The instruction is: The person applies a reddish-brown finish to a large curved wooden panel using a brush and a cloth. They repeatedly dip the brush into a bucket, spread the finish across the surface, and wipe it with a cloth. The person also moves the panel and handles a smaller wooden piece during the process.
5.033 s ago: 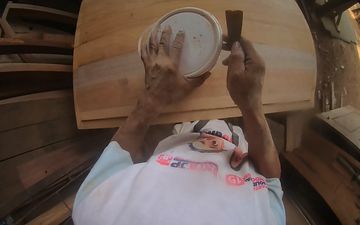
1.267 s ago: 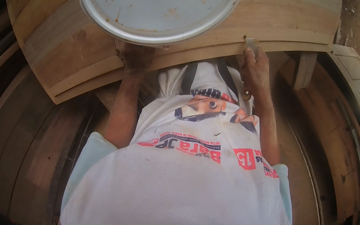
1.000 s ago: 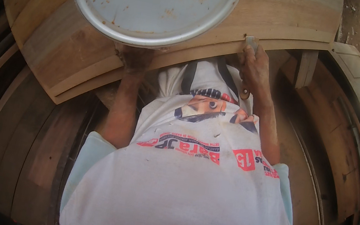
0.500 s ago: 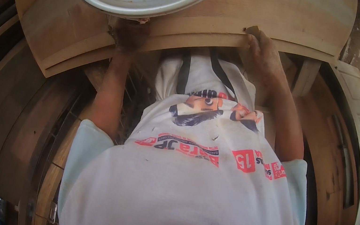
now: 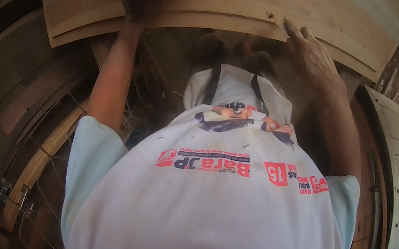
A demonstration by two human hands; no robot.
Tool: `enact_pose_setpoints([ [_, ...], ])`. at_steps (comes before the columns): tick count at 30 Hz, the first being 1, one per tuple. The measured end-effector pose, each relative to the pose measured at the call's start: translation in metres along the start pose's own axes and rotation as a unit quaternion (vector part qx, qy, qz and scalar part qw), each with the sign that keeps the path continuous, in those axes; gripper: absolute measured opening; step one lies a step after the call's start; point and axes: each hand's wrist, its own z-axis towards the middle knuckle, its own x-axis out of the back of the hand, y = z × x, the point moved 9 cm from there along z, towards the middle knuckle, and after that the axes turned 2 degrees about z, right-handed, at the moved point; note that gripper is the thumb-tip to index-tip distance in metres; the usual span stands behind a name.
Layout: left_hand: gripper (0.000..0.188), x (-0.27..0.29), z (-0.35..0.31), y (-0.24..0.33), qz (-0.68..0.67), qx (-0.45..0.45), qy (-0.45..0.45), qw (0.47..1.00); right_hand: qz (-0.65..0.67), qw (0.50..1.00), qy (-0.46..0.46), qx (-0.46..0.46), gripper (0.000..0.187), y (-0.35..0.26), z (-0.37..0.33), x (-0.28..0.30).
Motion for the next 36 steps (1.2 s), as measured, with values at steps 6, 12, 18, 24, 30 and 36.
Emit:
enact_pose_setpoints([
  [6,0.015,0.008,0.005,-0.008,-0.045,0.116,-0.018,0.992,0.032,0.998,0.031,0.033,0.047,-0.003,0.005,-0.003],
  [12,0.01,0.019,0.008,0.005,-0.036,0.065,0.041,0.996,0.02,0.999,0.028,0.035,0.049,-0.002,0.01,-0.014],
  [18,0.013,0.013,-0.001,-0.004,-0.033,0.102,-0.016,0.994,-0.004,1.0,-0.015,0.02,0.057,-0.016,0.001,0.001],
  [24,0.022,0.004,-0.029,-0.023,0.084,0.017,-0.01,0.996,-0.023,0.999,-0.024,0.035,0.056,-0.005,-0.004,0.006],
  [30,0.025,-0.009,-0.05,-0.023,0.134,0.038,-0.074,0.987,-0.013,0.998,0.029,0.052,0.045,0.006,-0.023,0.004],
  [36,0.026,-0.002,-0.029,0.036,-0.015,0.072,-0.047,0.996,0.119,0.992,0.028,0.004,0.044,0.022,-0.032,-0.006],
])
